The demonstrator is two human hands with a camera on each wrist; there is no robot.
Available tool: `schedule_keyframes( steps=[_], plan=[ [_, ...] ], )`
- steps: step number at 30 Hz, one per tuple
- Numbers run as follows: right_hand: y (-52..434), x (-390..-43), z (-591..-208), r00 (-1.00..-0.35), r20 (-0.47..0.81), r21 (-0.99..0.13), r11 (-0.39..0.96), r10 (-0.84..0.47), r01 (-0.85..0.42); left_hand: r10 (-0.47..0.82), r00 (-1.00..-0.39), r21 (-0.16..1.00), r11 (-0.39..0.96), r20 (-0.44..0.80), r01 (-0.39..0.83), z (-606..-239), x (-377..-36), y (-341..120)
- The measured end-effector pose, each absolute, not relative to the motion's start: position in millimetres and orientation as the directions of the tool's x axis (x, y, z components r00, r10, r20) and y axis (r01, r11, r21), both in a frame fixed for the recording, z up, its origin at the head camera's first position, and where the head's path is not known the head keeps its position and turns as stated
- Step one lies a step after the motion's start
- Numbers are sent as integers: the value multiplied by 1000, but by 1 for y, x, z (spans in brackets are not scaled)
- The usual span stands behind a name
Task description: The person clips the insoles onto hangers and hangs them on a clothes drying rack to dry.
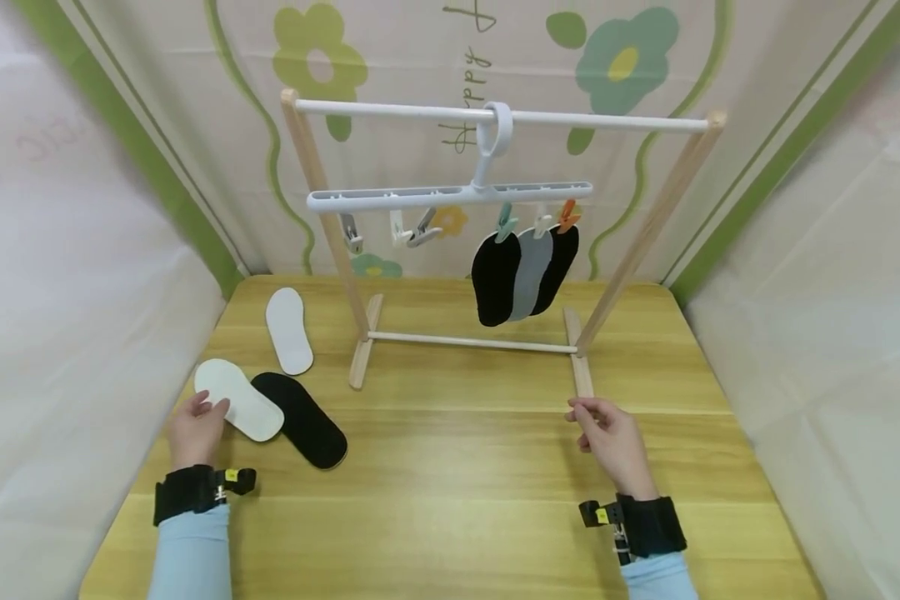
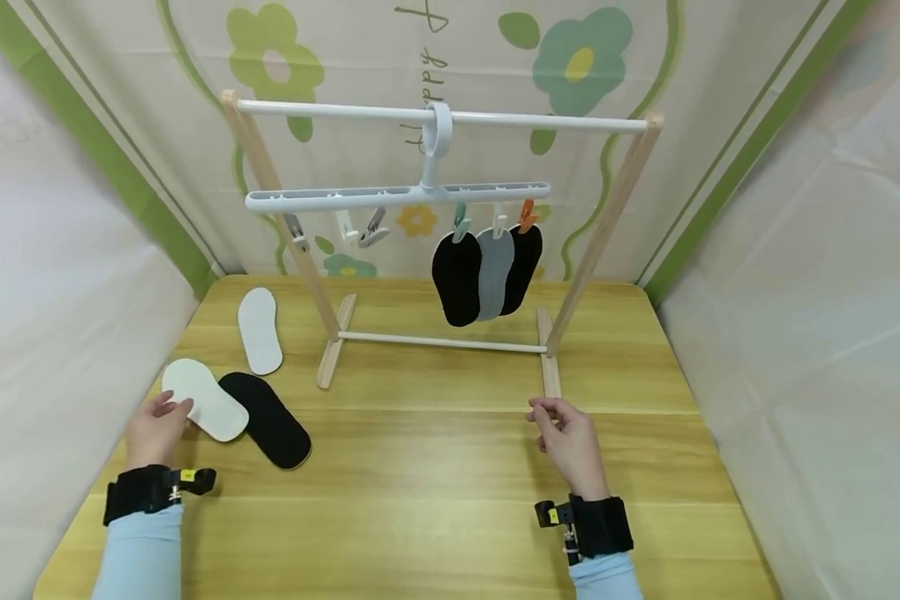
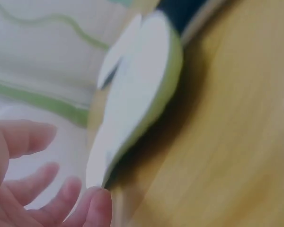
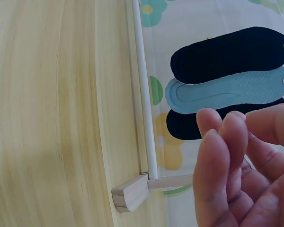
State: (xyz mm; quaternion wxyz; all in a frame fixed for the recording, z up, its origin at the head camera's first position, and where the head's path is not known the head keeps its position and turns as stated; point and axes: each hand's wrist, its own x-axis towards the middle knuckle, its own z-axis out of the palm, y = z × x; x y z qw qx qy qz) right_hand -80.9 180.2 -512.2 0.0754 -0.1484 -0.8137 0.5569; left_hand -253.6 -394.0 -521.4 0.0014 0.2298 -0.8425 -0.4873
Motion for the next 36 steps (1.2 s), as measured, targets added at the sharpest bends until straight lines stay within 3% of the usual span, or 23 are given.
schedule_keyframes(
  steps=[11, 20, 32, 36],
  plan=[
    [175, -85, -511, -947, -41, -943, 301, 318, 142, -406, -887, 699, 569, -219, -433, -516, -283, -406],
    [175, -85, -515, -943, -61, -937, 308, 328, 167, -429, -854, 561, 646, -293, -518, -512, -296, -407],
    [175, -86, -514, -942, -55, -941, 297, 331, 159, -305, -895, 521, 733, -325, -439, -506, -303, -426],
    [175, -87, -514, -943, -54, -942, 295, 329, 157, -295, -896, 588, 678, -333, -441, -503, -301, -431]
  ],
)
